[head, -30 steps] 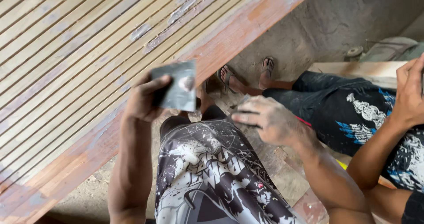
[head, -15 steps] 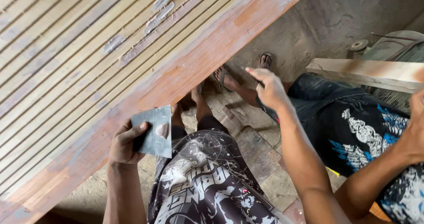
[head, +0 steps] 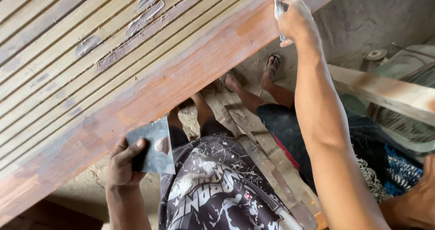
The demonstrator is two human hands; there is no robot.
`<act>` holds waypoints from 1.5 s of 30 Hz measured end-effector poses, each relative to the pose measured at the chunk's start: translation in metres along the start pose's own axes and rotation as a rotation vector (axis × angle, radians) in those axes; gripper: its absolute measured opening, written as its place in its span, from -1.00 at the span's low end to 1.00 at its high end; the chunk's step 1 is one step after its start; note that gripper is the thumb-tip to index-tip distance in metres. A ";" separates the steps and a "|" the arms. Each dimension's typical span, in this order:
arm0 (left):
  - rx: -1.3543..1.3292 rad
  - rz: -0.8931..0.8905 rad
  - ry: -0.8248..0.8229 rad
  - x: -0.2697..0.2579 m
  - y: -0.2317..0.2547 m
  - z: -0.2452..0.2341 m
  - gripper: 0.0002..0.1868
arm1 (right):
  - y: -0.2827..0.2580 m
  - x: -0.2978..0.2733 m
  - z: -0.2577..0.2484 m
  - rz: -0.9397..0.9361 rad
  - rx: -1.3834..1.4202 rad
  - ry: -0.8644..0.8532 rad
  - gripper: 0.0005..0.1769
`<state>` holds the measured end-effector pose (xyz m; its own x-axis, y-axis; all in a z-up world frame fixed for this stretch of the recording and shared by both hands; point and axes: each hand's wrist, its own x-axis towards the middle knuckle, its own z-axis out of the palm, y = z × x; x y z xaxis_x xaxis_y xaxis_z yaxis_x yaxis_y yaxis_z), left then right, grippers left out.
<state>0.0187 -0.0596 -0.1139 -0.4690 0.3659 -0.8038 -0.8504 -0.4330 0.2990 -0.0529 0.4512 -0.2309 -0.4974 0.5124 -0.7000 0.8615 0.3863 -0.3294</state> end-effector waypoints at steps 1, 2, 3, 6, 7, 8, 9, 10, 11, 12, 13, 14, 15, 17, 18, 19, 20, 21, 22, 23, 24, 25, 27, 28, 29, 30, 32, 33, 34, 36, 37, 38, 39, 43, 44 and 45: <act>0.004 0.021 0.021 -0.003 -0.002 0.001 -0.51 | -0.005 0.001 0.005 0.024 -0.038 -0.026 -0.46; 0.009 0.041 0.042 -0.006 -0.005 0.000 -0.51 | -0.009 0.000 0.012 0.024 -0.055 -0.005 -0.48; 0.014 0.058 0.059 -0.005 -0.008 -0.001 -0.51 | -0.011 -0.003 0.018 0.027 -0.072 0.021 -0.49; -0.054 0.019 0.048 0.005 -0.009 -0.004 -0.50 | -0.021 -0.021 0.045 -0.271 -0.332 0.165 -0.63; -0.049 0.020 0.049 0.014 -0.010 -0.002 -0.50 | -0.025 -0.030 0.061 -0.118 -0.352 0.086 -0.65; -0.043 0.022 0.051 0.023 -0.012 0.001 -0.50 | -0.027 -0.039 0.079 -0.128 -0.457 0.072 -0.57; -0.034 0.015 0.053 0.029 -0.013 0.004 -0.50 | -0.027 -0.055 0.101 -0.116 -0.472 0.066 -0.43; -0.044 0.000 0.035 0.036 -0.014 0.007 -0.51 | -0.027 -0.065 0.121 -0.151 -0.461 0.060 -0.33; -0.050 -0.019 0.020 0.041 -0.013 0.011 -0.51 | -0.026 -0.076 0.139 -0.180 -0.446 0.049 -0.22; -0.055 -0.038 0.007 0.042 -0.012 0.015 -0.51 | -0.022 -0.085 0.149 -0.208 -0.441 0.050 -0.25; -0.038 -0.044 0.013 0.039 -0.010 0.018 -0.52 | -0.022 -0.091 0.156 -0.248 -0.433 0.051 -0.27; -0.021 -0.051 0.020 0.034 -0.008 0.022 -0.53 | -0.021 -0.097 0.157 -0.288 -0.424 0.053 -0.30; 0.000 -0.041 0.012 0.036 -0.003 0.025 -0.53 | -0.021 -0.091 0.144 -0.290 -0.346 -0.040 -0.40; 0.031 -0.003 0.034 0.032 0.008 0.028 -0.52 | -0.013 -0.080 0.101 -0.297 -0.193 -0.236 -0.54; 0.044 0.013 0.049 0.034 0.012 0.027 -0.51 | -0.006 -0.074 0.075 -0.076 -0.262 -0.196 -0.56; 0.027 0.016 0.065 0.029 0.013 0.023 -0.51 | 0.000 -0.066 0.055 -0.170 -0.304 -0.094 -0.72; 0.010 0.019 0.081 0.028 0.014 0.018 -0.51 | 0.006 -0.052 0.032 -0.264 -0.342 0.010 -0.74; -0.001 0.010 0.101 0.024 0.016 0.012 -0.51 | 0.011 -0.041 0.020 -0.338 -0.295 0.148 -0.66; -0.041 0.021 0.034 0.022 0.014 0.008 -0.52 | 0.015 -0.026 0.010 -0.292 -0.297 0.169 -0.73; -0.078 0.031 -0.047 0.025 0.013 0.005 -0.54 | 0.019 -0.012 0.002 -0.353 -0.256 0.221 -0.63; -0.115 0.040 -0.128 0.026 0.011 0.004 -0.55 | 0.022 -0.003 0.002 -0.414 -0.215 0.273 -0.49; -0.116 0.036 -0.114 0.028 0.008 0.004 -0.55 | 0.022 0.003 0.009 -0.404 -0.270 0.264 -0.50; -0.118 0.025 -0.090 0.032 -0.001 0.009 -0.55 | 0.015 0.005 0.031 -0.380 -0.380 0.250 -0.53; -0.093 0.021 -0.040 0.033 -0.005 0.013 -0.54 | 0.011 -0.002 0.043 -0.315 -0.364 0.177 -0.55; -0.069 0.024 0.003 0.038 -0.008 0.017 -0.53 | 0.004 -0.012 0.056 -0.257 -0.346 0.111 -0.57; -0.045 0.028 0.046 0.044 -0.010 0.021 -0.52 | -0.005 -0.025 0.071 -0.198 -0.328 0.045 -0.59; -0.064 0.019 -0.001 0.051 -0.017 0.028 -0.52 | -0.020 -0.057 0.100 -0.146 -0.327 -0.049 -0.59; -0.069 0.015 -0.030 0.056 -0.018 0.029 -0.52 | -0.029 -0.070 0.109 -0.164 -0.345 -0.066 -0.58; -0.052 0.003 -0.020 0.055 -0.019 0.031 -0.51 | -0.032 -0.088 0.112 -0.296 -0.371 -0.010 -0.50; -0.018 0.027 -0.012 0.065 -0.018 0.035 -0.51 | -0.045 -0.104 0.105 -0.411 -0.360 -0.078 -0.44; -0.028 0.040 -0.027 0.066 -0.016 0.036 -0.50 | -0.046 -0.114 0.098 -0.361 -0.322 -0.215 -0.46; -0.038 0.053 -0.043 0.068 -0.015 0.037 -0.50 | -0.047 -0.126 0.091 -0.405 -0.251 -0.202 -0.42; -0.056 0.077 -0.058 0.070 -0.015 0.039 -0.49 | -0.047 -0.136 0.081 -0.461 -0.187 -0.190 -0.37; -0.158 0.088 -0.153 0.078 -0.032 0.055 -0.50 | -0.028 -0.204 0.043 -0.979 0.476 -0.043 -0.39; -0.189 0.090 -0.200 0.078 -0.040 0.062 -0.50 | -0.025 -0.227 0.041 -1.047 0.458 0.049 -0.39; -0.221 0.113 -0.271 0.088 -0.045 0.074 -0.50 | -0.026 -0.238 0.038 -1.141 0.431 0.155 -0.40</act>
<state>-0.0019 0.0528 -0.1601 -0.6283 0.4977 -0.5979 -0.7314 -0.6400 0.2357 0.0471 0.2902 -0.0803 -0.9693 0.1445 0.1990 -0.1261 0.4028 -0.9066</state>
